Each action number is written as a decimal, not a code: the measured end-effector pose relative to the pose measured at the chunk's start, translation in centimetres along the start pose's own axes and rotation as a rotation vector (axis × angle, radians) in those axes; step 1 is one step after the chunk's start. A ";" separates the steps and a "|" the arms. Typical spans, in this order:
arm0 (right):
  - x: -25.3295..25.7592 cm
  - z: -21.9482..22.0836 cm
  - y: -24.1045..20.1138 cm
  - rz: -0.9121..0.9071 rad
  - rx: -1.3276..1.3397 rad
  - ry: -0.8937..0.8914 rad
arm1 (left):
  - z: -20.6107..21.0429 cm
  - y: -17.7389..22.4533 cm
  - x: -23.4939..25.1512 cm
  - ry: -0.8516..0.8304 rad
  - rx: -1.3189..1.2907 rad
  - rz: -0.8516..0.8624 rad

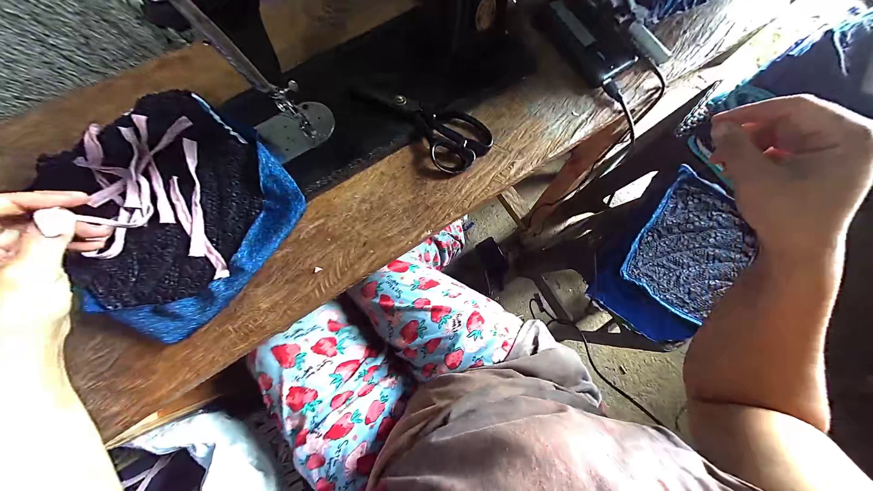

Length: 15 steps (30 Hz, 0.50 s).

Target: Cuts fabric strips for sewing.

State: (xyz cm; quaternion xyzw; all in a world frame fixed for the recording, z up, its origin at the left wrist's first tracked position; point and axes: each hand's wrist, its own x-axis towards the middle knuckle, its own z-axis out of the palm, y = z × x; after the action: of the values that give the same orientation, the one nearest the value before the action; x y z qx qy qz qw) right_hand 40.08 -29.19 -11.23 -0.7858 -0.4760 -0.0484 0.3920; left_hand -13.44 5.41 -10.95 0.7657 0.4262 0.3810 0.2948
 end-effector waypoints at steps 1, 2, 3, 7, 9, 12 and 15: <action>0.0 -0.2 0.4 0.002 -0.002 0.003 | -0.1 -0.5 0.1 0.020 0.010 -0.021; -0.1 -0.4 0.7 0.000 -0.002 0.007 | -0.2 -0.8 0.1 0.033 0.014 -0.039; -0.1 -0.7 1.0 -0.007 0.003 0.017 | -0.4 -1.1 0.2 0.053 0.000 -0.042; 1.0 -1.6 1.0 -0.048 -0.035 0.118 | 0.4 1.0 0.9 0.137 -0.081 -0.019; 2.0 -1.9 0.5 -0.014 -0.057 0.171 | 0.7 2.4 1.1 0.179 -0.074 -0.022; 3.0 -2.1 -0.3 -0.045 -0.058 0.207 | -0.1 0.5 1.4 0.180 -0.031 0.025; 3.6 -2.0 -1.7 -0.113 -0.055 0.148 | -0.1 -0.2 1.5 0.172 0.006 0.083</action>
State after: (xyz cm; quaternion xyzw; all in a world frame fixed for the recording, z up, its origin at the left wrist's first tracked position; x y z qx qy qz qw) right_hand 41.29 -27.57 -7.34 -0.7625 -0.4877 -0.1411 0.4010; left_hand -13.08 6.83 -10.54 0.7481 0.4188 0.4559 0.2390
